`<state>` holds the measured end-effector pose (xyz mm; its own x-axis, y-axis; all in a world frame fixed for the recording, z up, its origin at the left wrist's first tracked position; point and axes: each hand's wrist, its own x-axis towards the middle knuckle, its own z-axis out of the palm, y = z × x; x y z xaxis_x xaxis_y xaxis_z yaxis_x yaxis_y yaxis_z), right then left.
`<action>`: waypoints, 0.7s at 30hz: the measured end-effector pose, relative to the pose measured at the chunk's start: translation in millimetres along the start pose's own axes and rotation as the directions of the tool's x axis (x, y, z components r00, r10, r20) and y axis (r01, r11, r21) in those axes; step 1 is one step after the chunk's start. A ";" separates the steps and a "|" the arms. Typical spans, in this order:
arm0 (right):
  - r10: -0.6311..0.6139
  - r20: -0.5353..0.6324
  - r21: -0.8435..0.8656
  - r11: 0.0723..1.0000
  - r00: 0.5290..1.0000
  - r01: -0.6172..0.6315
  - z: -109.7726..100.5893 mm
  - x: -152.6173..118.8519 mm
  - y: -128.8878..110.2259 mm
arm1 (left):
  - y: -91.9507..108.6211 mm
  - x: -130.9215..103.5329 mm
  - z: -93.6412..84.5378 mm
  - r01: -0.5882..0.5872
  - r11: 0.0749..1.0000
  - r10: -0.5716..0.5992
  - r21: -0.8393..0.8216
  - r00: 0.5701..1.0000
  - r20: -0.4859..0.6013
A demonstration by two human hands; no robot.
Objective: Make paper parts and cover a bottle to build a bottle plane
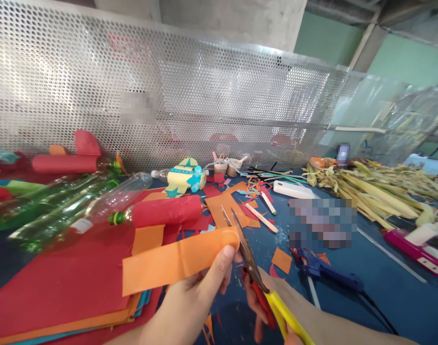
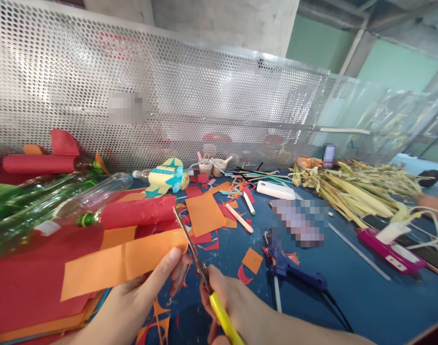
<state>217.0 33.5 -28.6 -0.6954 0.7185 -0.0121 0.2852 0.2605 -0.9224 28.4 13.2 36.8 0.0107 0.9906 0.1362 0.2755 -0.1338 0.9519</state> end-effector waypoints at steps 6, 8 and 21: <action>-0.099 -0.002 -0.105 0.990 0.995 0.098 -3.0 -5.0 1.3 | -0.6 -0.8 2.1 0.002 1.000 -0.001 0.023 1.000 -0.016; -0.112 0.004 -0.116 0.987 0.994 0.112 -1.7 -4.1 8.3 | -0.4 0.7 0.9 -0.004 0.999 0.004 0.034 1.000 0.011; -0.054 0.015 -0.049 0.997 0.998 0.054 -16.7 -8.8 -32.8 | 1.7 4.2 -5.8 0.121 0.989 -0.126 -0.081 0.991 -0.056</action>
<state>224.7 29.4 8.1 -0.7198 0.6935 0.0314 0.2788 0.3302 -0.9018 23.3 17.0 40.6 -0.0777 0.9965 0.0307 0.1962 -0.0149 0.9804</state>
